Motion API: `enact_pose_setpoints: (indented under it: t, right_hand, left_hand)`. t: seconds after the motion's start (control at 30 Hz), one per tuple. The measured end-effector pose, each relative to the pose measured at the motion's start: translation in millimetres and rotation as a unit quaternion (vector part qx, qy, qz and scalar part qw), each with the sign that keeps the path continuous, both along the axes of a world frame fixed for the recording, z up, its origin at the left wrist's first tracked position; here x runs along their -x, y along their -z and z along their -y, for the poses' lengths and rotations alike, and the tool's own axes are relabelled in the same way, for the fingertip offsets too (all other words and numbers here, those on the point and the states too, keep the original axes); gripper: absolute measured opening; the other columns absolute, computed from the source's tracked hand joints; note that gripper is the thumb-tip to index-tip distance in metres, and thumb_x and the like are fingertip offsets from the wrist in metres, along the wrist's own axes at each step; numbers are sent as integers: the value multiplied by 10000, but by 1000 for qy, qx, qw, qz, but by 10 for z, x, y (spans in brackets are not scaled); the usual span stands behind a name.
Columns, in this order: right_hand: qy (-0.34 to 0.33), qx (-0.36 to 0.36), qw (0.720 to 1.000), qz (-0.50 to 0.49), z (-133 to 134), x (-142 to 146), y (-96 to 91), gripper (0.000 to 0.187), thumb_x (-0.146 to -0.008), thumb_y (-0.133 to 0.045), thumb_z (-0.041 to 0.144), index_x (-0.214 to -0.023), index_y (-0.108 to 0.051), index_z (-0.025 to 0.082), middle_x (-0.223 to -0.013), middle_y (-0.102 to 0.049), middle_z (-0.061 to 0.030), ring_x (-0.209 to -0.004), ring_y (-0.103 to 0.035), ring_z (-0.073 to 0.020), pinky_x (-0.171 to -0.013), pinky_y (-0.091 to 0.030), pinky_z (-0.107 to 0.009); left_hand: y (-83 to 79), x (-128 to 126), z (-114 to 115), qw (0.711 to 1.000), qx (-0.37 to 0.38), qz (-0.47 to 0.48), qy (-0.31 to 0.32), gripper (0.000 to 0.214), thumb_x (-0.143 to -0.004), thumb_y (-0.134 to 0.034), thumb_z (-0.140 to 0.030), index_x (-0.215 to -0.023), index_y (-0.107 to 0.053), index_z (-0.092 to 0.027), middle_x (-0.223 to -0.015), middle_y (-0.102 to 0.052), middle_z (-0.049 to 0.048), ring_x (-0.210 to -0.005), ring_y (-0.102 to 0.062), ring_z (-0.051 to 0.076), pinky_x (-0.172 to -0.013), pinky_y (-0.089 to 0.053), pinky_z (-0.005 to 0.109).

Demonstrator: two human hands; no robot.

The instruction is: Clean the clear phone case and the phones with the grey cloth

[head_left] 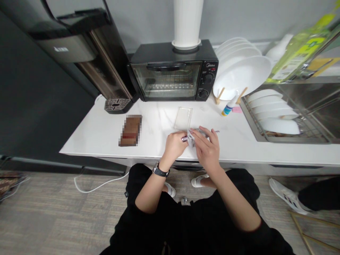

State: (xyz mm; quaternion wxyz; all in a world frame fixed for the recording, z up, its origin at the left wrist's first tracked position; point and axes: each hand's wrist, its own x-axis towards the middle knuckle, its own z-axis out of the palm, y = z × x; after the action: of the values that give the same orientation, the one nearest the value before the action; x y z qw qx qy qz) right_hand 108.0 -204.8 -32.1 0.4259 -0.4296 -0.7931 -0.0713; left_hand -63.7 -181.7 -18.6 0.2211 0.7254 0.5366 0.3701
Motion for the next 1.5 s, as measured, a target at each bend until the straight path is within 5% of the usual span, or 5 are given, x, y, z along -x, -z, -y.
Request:
enact_pose_setpoints:
  t: [0.47, 0.77, 0.93, 1.27, 1.5]
  right_hand:
    - [-15, 1, 1000, -8, 26, 3, -38, 528, -1030, -519, 127, -1517, -604, 312, -1413, -754, -5, -1427, -611, -283, -1291, -368, -551]
    - [1, -9, 1000, -15, 73, 149, -108, 373, -1020, -676, 379, -1377, -713, 274, -1328, -795, -32, -1374, -653, -320, -1298, -360, -560]
    - [-9, -2, 1000, 0, 51, 309, -83, 359, -1072, -574, 259, -1406, -707, 276, -1361, -780, -24, -1401, -634, -278, -1297, -356, -553]
    - [85, -11, 996, -5, -82, -477, -73, 351, -1064, -562, 224, -1376, -707, 298, -1360, -782, -26, -1416, -611, -306, -1258, -363, -616]
    - [55, 3, 998, -20, -9, -131, -77, 372, -1067, -541, 235, -1396, -704, 291, -1358, -783, -29, -1418, -608, -299, -1275, -354, -580]
  left_hand:
    - [-19, -1, 8, 1000, -5, 7, 4, 160, -884, -684, -116, -755, -748, -185, -738, -736, 20, -655, -602, 143, -655, -413, 251]
    - [-7, 30, 14, 1000, -12, -11, 13, 179, -822, -642, -57, -699, -670, -184, -702, -713, 21, -655, -622, 163, -635, -423, 263]
    - [54, 50, -29, 998, -22, -57, -6, 211, -877, -629, -78, -698, -683, -175, -719, -747, 65, -642, -645, 183, -640, -447, 285]
    - [-6, -6, 8, 998, -10, 52, 27, 168, -918, -827, -373, -880, -806, -211, -874, -818, 38, -786, -734, 187, -708, -488, 276]
    - [11, -6, 0, 999, -11, 43, 22, 167, -938, -794, -342, -848, -786, -201, -842, -802, 31, -770, -725, 177, -707, -478, 267]
